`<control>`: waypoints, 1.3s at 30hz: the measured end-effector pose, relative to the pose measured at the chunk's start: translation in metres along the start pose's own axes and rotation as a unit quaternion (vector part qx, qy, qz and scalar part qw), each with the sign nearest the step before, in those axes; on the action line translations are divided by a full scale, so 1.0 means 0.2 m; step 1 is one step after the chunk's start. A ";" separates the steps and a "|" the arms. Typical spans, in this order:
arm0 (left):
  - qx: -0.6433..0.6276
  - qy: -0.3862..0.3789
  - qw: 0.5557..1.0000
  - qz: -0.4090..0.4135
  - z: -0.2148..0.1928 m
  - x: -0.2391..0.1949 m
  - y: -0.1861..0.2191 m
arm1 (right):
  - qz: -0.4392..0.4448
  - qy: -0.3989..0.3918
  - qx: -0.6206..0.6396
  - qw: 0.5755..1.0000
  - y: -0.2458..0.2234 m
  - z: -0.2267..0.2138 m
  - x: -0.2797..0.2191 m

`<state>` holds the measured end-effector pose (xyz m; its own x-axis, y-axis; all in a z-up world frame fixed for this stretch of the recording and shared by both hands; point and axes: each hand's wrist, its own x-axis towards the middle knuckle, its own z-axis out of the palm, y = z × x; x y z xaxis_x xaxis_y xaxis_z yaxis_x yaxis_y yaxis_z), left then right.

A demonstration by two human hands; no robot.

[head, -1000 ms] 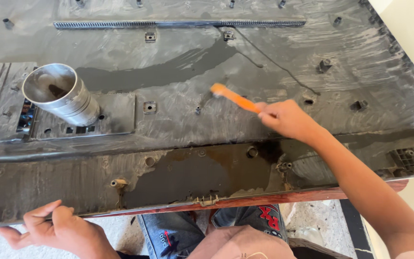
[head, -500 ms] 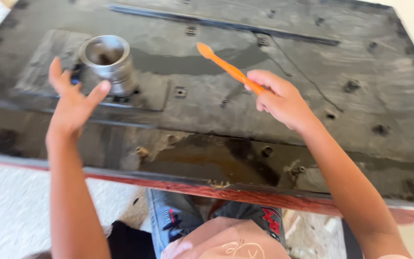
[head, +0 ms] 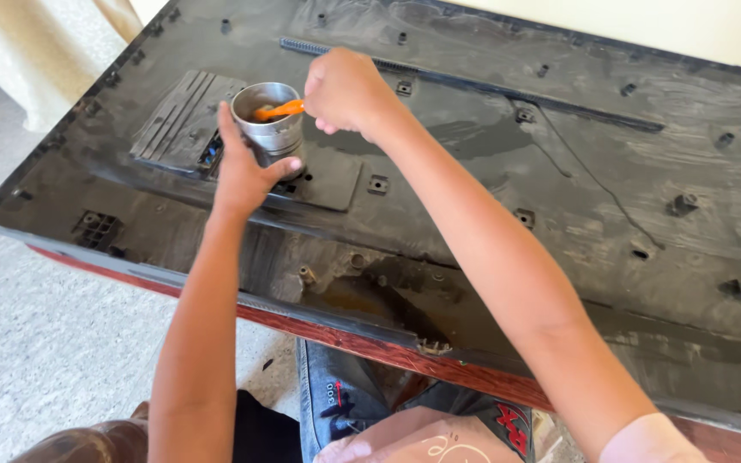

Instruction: The person uses an orange toothbrush to apply a dark liquid from a metal cup onto the back of a large flat panel. They repeatedly dip the brush into the cup and spread the liquid across the surface, focusing on edges and recessed areas.

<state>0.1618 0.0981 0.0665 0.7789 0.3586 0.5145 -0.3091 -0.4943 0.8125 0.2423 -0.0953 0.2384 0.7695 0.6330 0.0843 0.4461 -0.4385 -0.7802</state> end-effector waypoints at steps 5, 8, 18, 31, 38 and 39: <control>0.067 0.031 0.997 -0.025 0.03 -0.01 0.04 | -0.090 -0.012 -0.209 0.974 -0.10 0.04 0.15; 0.080 0.041 0.994 -0.056 0.03 0.00 0.07 | -0.073 -0.026 -0.263 0.962 -0.09 0.11 0.20; 0.145 0.037 0.988 -0.041 0.02 0.01 0.02 | -0.086 -0.048 -0.347 0.933 -0.04 0.28 0.31; 0.143 0.020 0.989 -0.012 0.00 -0.01 0.03 | 0.238 -0.156 0.087 0.955 0.07 0.13 0.27; 0.145 0.007 0.989 0.010 0.02 0.00 0.04 | 0.301 -0.179 0.241 0.905 0.27 -0.03 0.25; 0.146 0.010 0.989 0.017 0.01 -0.01 0.04 | 0.301 -0.181 0.237 0.906 0.29 -0.05 0.25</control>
<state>0.1587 0.0909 0.0719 0.7582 0.3524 0.5486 -0.1622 -0.7130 0.6822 0.3100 -0.0954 0.2037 0.5698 0.5758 -0.5863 -0.3167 -0.5044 -0.8033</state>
